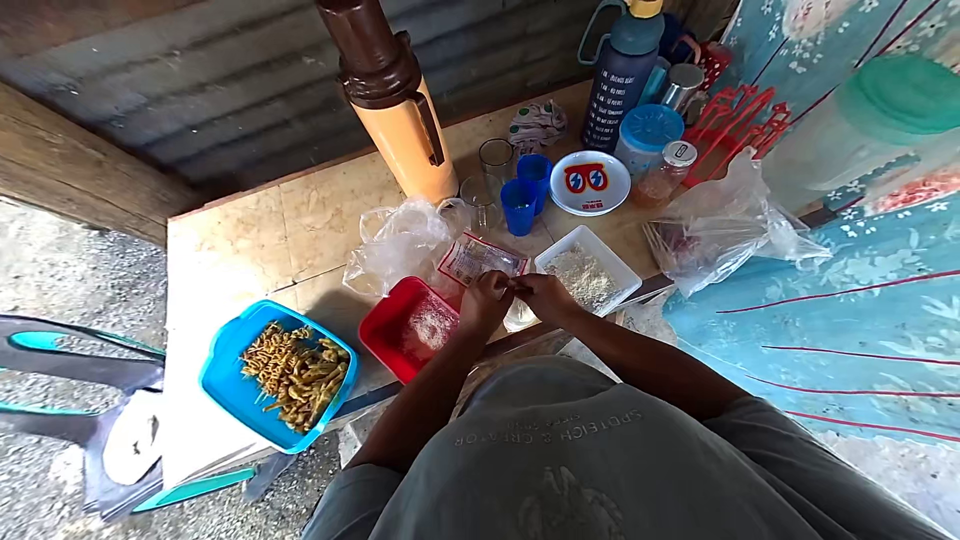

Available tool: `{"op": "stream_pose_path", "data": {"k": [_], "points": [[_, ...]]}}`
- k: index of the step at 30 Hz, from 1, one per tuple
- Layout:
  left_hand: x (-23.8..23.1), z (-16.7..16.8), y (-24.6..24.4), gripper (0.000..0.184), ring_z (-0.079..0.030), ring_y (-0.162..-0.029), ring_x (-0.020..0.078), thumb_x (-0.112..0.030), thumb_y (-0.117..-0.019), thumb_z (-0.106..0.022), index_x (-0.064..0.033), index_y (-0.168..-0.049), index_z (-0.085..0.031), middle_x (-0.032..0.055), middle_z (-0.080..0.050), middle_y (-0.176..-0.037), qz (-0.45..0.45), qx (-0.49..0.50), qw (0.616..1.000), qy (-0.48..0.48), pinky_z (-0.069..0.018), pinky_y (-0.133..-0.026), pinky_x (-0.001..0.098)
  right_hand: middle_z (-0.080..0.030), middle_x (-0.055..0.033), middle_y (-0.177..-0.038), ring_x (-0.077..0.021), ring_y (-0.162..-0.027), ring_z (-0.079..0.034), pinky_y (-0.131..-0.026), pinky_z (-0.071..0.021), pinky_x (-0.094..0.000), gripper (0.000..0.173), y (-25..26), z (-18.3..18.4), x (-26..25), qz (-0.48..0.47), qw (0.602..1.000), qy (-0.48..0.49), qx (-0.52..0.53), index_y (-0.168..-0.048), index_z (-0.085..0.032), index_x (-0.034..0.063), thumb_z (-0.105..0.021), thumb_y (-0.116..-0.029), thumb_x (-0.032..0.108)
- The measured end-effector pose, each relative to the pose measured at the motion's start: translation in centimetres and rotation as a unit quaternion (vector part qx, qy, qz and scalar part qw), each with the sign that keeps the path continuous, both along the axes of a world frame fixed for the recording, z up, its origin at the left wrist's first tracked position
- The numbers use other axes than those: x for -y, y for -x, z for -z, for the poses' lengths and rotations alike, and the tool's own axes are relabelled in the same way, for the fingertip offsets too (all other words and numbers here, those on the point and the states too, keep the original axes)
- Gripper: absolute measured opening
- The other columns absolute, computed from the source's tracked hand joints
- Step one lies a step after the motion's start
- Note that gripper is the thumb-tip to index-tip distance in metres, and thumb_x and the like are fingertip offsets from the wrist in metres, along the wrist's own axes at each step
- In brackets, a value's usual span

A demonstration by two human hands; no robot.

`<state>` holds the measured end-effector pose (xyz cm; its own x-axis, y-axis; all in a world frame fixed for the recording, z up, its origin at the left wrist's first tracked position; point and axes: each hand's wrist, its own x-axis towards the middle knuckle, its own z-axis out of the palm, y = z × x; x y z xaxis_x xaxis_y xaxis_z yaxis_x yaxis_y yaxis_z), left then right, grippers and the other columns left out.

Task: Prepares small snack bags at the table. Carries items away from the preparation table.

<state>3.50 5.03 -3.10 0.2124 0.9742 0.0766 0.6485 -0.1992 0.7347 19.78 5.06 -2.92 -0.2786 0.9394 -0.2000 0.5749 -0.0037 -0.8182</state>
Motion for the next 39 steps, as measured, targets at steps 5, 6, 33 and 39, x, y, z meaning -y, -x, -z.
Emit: {"op": "stream_pose_path", "data": {"k": [5,6,33,39], "points": [[-0.2,-0.2,-0.5,0.021,-0.071,-0.091,0.0291,-0.007,-0.0929,-0.070,0.0058,-0.109,-0.069,0.0201,-0.072,-0.100,-0.023,0.017,0.999,0.040,-0.0566,-0.087,0.0461,-0.074,-0.0177,-0.115,-0.0323,-0.110,-0.070,-0.101,-0.0519,-0.0539,0.023,0.4,-0.6,0.6,0.016,1.000,0.003,0.016,-0.120,-0.073,0.0017,-0.057,-0.1054,0.010],[-0.3,-0.2,-0.5,0.021,-0.070,-0.088,0.0282,-0.007,-0.0923,-0.072,0.0062,-0.108,-0.069,0.0199,-0.072,-0.098,-0.020,0.024,0.998,0.053,-0.0567,-0.085,0.0452,-0.074,-0.0183,-0.115,-0.0334,-0.110,-0.070,-0.101,-0.0518,-0.0549,0.022,0.3,-0.7,0.6,0.011,1.000,0.001,0.018,-0.119,-0.073,0.0012,-0.057,-0.1052,0.009],[-2.2,-3.0,0.7,0.021,-0.058,-0.060,0.0087,-0.004,-0.1049,-0.044,-0.0074,-0.088,-0.056,0.0007,-0.058,-0.071,-0.025,0.251,0.845,0.472,-0.0513,-0.060,0.0211,-0.073,-0.0199,-0.108,-0.0344,-0.102,-0.072,-0.090,-0.0560,-0.0503,0.016,-2.1,-4.6,-2.3,-0.311,0.920,-0.206,0.123,-0.102,-0.073,-0.0047,-0.060,-0.0987,0.003],[-1.5,-2.9,0.6,0.012,-0.056,-0.059,0.0080,-0.007,-0.1030,-0.049,-0.0053,-0.094,-0.057,0.0006,-0.057,-0.072,-0.046,0.294,0.816,0.496,-0.0510,-0.058,0.0210,-0.074,-0.0171,-0.098,-0.0318,-0.086,-0.075,-0.076,-0.0623,-0.0502,0.010,-2.6,-1.6,-2.3,-0.279,0.906,-0.312,0.064,-0.098,-0.074,-0.0022,-0.070,-0.0906,0.003]]}}
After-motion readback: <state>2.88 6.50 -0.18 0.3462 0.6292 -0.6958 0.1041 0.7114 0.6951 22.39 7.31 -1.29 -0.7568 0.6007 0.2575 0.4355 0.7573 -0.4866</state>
